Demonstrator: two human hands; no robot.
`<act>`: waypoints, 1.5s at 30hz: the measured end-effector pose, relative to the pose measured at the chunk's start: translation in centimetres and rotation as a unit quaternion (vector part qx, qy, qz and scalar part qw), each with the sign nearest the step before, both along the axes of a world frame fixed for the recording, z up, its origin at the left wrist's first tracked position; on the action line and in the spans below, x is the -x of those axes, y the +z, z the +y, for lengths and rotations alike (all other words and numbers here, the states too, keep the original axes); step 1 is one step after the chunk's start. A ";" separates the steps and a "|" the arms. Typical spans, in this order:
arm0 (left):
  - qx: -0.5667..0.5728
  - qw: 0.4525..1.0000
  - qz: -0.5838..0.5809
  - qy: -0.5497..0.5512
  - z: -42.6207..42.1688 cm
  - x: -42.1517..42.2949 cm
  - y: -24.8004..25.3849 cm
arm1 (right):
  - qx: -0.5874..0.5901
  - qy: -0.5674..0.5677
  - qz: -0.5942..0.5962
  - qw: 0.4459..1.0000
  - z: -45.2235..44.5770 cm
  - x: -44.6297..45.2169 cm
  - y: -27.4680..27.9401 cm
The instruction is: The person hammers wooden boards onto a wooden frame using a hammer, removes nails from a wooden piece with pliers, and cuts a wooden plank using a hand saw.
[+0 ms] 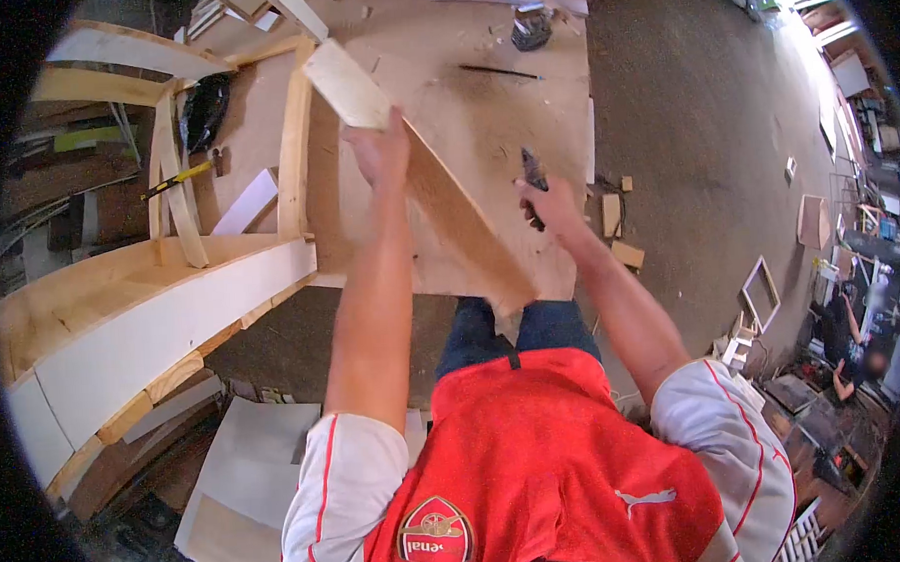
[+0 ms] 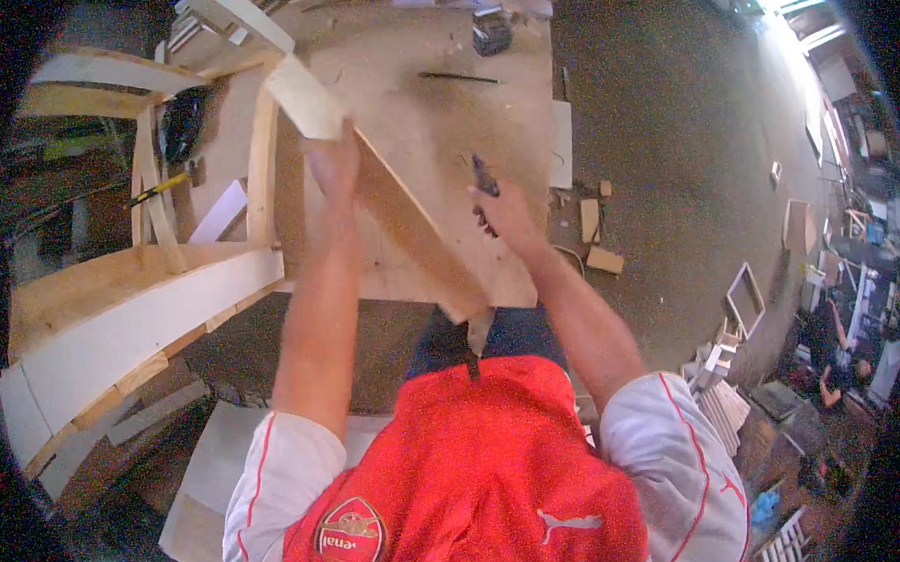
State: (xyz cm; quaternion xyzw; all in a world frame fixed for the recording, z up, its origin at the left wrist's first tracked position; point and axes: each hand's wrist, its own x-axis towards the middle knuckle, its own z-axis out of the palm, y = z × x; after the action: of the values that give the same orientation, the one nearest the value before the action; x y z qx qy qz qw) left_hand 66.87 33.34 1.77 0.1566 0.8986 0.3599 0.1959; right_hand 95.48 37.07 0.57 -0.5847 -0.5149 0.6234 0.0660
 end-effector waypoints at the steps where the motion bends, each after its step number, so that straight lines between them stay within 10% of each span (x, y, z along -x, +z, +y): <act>1: 0.003 0.999 -0.026 0.047 0.7 0.5 -0.4 | -0.017 0.001 -0.020 1.000 0.2 -1.5 0.9; 11: -0.064 0.934 -0.162 0.312 3.3 -2.4 -2.1 | 0.038 -0.205 0.130 0.969 2.9 -12.0 5.2; 18: 0.010 0.864 -0.318 0.389 -2.0 -0.6 -16.1 | -0.103 -0.118 0.066 0.985 7.5 -12.0 3.1; 21: -0.208 0.849 -0.357 0.328 -6.2 -7.3 -9.7 | -0.103 -0.045 0.023 0.993 11.5 -11.1 2.5; 34: 0.004 0.788 -0.496 0.363 -23.7 -17.6 -10.9 | -0.083 0.331 0.020 0.940 20.1 1.4 -4.9; 38: 0.056 0.979 -0.165 0.108 -24.6 -17.2 -11.0 | -0.242 0.386 -0.006 0.890 18.5 6.4 -8.8; 45: 0.065 0.964 0.190 -0.172 -5.8 -9.6 -7.3 | -0.374 0.257 -0.031 0.890 16.2 11.1 -7.8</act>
State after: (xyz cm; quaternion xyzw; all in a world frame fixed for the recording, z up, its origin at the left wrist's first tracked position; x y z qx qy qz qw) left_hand 76.50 27.56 -5.57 0.3614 0.9003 0.2252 0.0902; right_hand 84.39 53.22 -7.25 -0.3826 -0.8442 0.3615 0.1012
